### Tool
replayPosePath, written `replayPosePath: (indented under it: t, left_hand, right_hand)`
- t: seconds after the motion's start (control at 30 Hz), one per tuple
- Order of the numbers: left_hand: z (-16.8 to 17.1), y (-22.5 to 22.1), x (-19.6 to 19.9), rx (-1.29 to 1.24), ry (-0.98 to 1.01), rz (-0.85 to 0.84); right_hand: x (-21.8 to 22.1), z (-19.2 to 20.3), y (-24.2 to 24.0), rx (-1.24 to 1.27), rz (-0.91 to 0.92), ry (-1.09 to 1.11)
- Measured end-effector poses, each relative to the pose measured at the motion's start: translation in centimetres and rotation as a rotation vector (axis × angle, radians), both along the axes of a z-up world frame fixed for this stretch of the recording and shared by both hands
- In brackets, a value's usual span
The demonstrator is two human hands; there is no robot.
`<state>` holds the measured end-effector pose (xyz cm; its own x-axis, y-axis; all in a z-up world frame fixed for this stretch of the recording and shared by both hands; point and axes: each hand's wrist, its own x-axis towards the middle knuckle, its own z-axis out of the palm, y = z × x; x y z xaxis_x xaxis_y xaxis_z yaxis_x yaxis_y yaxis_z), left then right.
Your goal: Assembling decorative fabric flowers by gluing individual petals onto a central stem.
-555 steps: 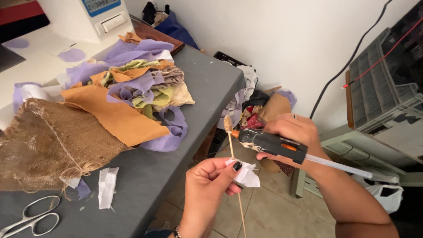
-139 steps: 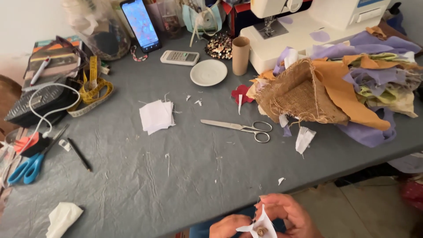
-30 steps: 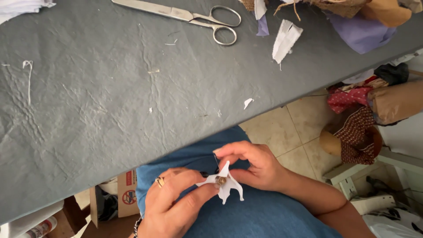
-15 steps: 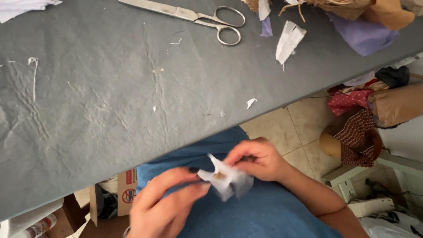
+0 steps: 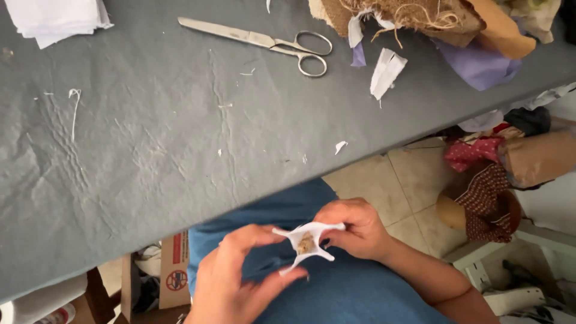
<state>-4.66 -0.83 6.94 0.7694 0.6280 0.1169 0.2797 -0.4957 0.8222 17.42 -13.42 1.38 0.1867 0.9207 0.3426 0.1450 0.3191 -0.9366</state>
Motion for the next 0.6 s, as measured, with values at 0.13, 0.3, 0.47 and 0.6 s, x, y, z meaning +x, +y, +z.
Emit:
replayPosePath:
  t: [0.13, 0.3, 0.47, 0.6]
  left_hand:
    - [-2.4, -0.7, 0.8, -0.099, -0.302, -0.074]
    - [-3.1, -1.5, 0.7, 0.005, -0.301, -0.05]
    - [-0.9, -1.1, 0.4, -0.166, -0.437, 0.006]
    - [1.8, -0.3, 0.9, -0.414, -0.345, 0.104]
  right_hand:
    - [-0.1, -0.7, -0.4, 0.057, 0.013, -0.075]
    - [-0.3, -0.5, -0.3, 0.082, 0.041, -0.1]
    - [-0.4, -1.4, -0.9, 0.016, 0.001, 0.1]
    - [0.2, -1.1, -0.2, 0.111, 0.012, -0.092]
